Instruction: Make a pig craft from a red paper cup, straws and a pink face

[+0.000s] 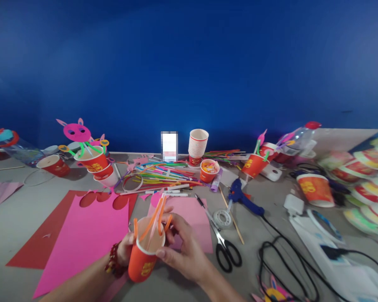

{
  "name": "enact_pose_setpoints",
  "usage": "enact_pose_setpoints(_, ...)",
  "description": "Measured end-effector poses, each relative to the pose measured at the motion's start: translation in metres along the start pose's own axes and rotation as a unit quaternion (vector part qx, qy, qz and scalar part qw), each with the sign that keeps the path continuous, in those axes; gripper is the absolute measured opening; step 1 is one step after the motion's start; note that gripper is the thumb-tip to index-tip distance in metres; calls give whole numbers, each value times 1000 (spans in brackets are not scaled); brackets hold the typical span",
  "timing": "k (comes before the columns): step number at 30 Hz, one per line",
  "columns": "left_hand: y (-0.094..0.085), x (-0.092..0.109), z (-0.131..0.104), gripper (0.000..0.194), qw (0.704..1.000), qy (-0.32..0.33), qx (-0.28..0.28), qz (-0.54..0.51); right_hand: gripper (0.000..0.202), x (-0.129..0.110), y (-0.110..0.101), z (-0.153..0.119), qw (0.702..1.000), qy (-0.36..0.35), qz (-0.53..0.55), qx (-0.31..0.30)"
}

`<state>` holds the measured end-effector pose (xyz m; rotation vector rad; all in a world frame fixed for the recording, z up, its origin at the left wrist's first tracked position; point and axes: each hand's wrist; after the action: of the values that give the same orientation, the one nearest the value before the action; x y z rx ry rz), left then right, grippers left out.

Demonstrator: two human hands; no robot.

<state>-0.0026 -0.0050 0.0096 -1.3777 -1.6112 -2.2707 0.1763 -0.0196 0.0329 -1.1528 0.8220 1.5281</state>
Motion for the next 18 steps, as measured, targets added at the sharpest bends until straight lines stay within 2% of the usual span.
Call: enact_pose_setpoints(18, -6, -5, 0, 52, 997, -14, -38, -68, 62, -5, 0, 1, 1000, 1, -26, 3)
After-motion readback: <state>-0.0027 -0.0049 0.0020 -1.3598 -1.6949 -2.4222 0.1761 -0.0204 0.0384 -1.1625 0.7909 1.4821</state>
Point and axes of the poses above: each hand's wrist, its own z-axis towards the middle knuckle, its own y-axis out of the palm, x = y × z, and after that the axes turned 3 degrees about x, right-handed
